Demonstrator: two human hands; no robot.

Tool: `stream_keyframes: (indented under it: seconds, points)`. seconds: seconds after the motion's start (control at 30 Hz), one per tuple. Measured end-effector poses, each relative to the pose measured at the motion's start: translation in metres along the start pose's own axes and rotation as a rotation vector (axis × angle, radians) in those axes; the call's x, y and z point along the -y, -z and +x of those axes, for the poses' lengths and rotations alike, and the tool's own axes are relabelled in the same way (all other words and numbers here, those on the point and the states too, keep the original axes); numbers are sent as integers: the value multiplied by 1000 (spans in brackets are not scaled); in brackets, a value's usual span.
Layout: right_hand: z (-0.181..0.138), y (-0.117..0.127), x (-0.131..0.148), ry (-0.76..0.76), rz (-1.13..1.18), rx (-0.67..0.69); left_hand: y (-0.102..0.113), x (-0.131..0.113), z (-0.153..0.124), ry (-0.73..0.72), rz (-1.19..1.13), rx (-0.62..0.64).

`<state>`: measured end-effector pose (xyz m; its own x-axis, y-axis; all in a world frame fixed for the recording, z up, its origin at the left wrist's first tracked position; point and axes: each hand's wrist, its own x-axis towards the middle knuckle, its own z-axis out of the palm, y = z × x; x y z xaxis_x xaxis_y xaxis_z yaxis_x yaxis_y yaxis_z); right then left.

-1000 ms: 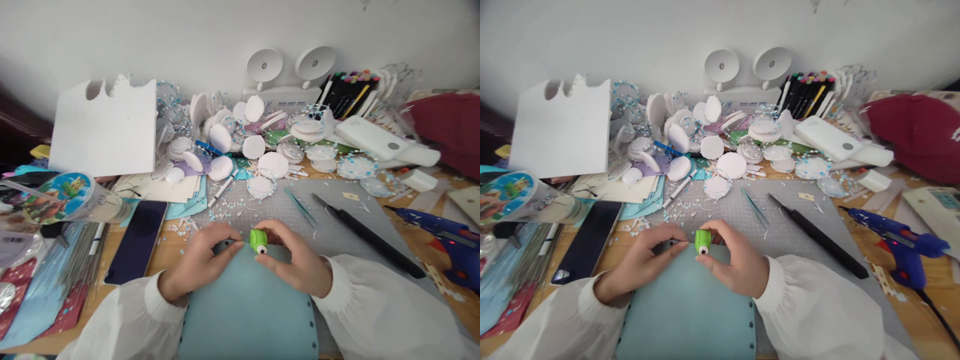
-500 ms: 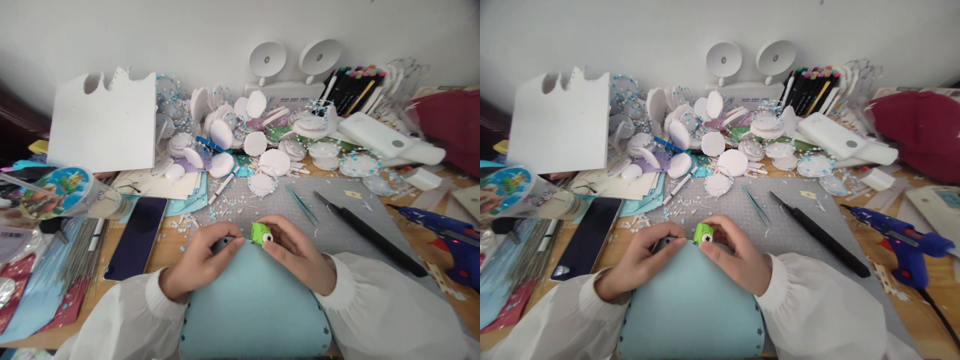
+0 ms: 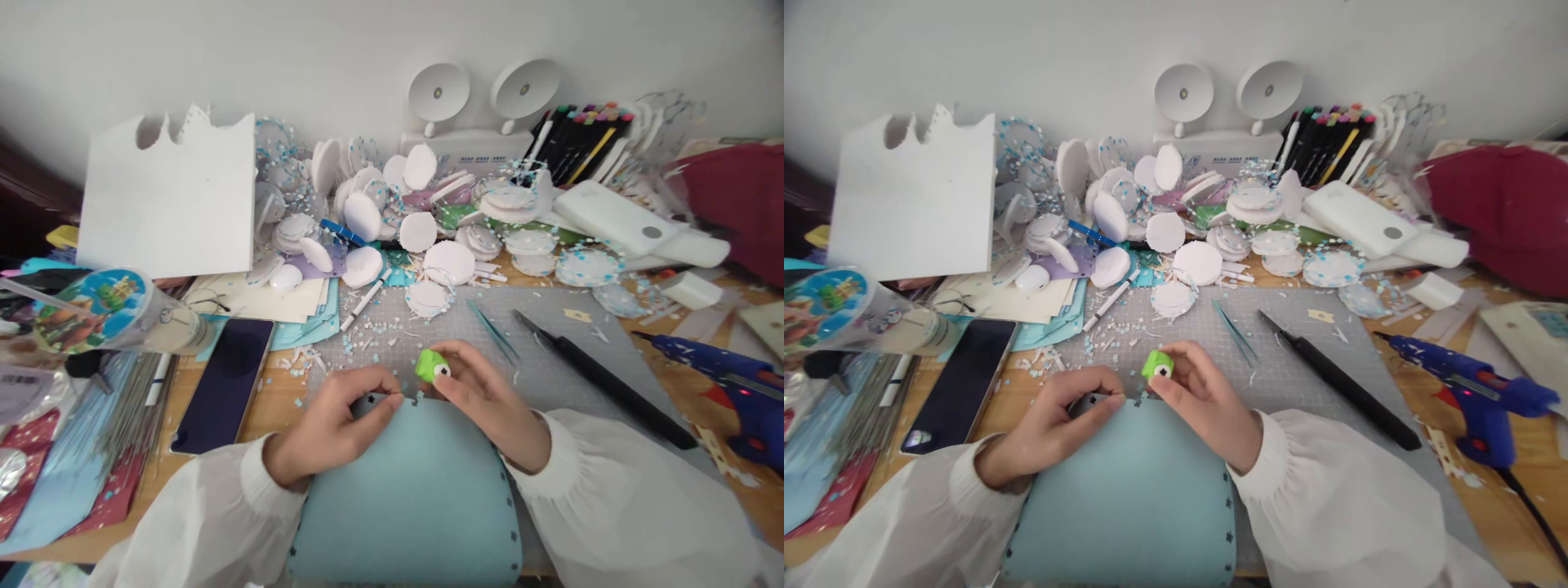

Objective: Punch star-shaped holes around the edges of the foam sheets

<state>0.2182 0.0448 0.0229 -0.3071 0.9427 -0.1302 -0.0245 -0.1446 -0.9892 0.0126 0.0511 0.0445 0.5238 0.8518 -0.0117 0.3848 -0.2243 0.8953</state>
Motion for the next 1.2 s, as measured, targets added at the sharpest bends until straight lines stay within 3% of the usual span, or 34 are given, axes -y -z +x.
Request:
stream_keyframes:
  seconds: [0.27,0.67,0.9,1.2]
  points:
    - [-2,9,2,29,65,78,-2,0,1,35,10,-1]
    - [-1,0,5,44,-116,193,-12,5,0,9,-91,87]
    - [0,1,7,98,-196,143,-12,5,-1,17,-72,89]
    - [4,6,0,153,-280,-107,-10,3,0,19,-55,100]
